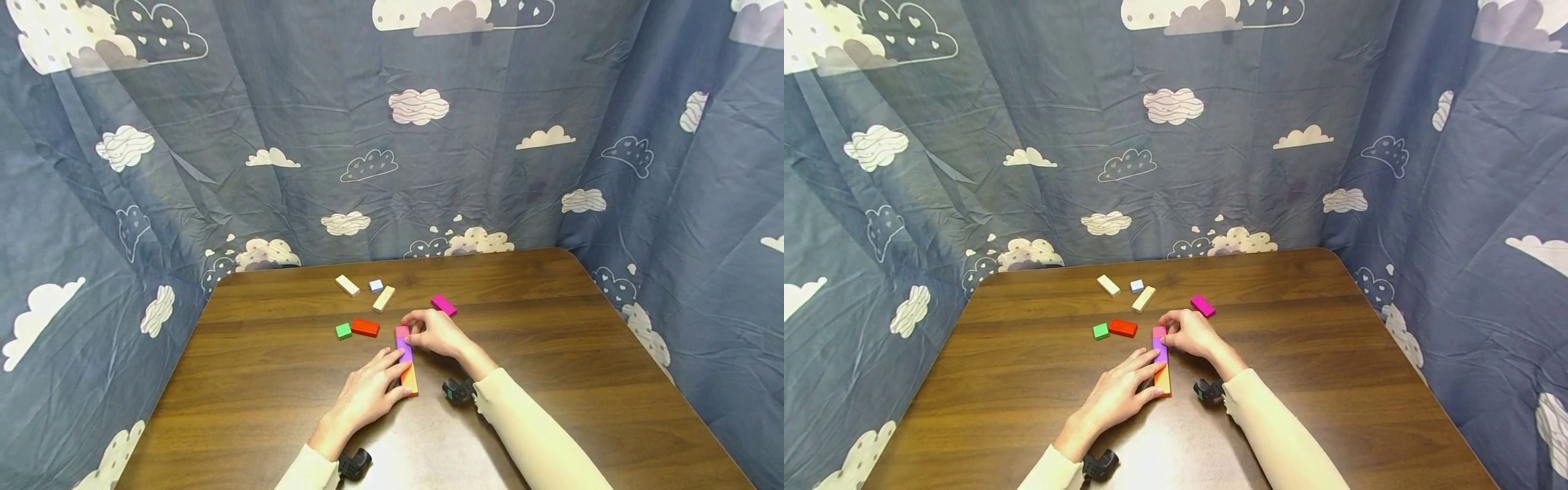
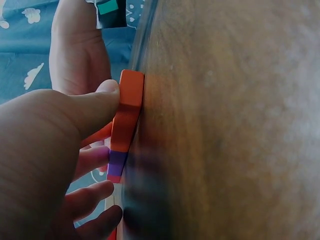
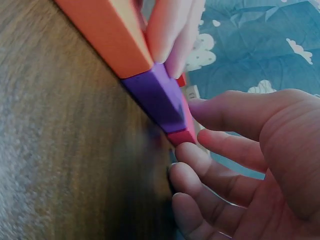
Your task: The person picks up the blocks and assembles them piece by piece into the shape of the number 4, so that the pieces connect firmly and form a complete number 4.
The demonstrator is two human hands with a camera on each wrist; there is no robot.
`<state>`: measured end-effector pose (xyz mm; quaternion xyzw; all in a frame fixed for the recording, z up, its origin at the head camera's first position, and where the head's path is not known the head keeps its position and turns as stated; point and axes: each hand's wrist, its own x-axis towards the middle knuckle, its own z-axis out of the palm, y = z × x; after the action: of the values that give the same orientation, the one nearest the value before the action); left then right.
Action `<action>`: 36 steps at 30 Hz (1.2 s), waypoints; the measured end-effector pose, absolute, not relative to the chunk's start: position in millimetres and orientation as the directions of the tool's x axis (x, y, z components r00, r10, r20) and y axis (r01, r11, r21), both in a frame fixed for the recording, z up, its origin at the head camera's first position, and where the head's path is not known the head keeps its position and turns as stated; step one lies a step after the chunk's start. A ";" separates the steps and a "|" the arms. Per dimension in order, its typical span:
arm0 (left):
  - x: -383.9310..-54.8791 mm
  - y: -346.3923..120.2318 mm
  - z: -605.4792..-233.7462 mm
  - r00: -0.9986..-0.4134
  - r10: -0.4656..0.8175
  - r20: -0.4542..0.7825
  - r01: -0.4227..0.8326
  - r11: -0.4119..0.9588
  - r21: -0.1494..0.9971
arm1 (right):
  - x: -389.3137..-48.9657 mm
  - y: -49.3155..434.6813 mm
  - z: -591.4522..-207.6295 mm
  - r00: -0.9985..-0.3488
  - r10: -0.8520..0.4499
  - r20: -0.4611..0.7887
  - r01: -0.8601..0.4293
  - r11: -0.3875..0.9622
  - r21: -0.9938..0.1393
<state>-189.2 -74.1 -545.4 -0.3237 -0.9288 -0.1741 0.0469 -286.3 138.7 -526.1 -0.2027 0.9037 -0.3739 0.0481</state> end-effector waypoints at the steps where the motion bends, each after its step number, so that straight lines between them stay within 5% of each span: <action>1: -189.2 -74.0 -545.5 -0.785 0.586 0.202 0.620 0.730 0.290 | -286.1 139.2 -525.1 -0.914 -0.401 0.064 -0.328 0.637 -0.697; 36: -191.3 -74.1 -546.3 -0.733 0.636 0.243 0.681 0.685 0.261 | -304.6 191.1 -516.1 -0.943 -0.045 0.329 -0.263 0.704 -0.659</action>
<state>-191.3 -74.1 -546.3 -0.3594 -0.9154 -0.1686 0.0667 -304.6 191.1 -516.1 -0.0846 0.9115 -0.3752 -0.1454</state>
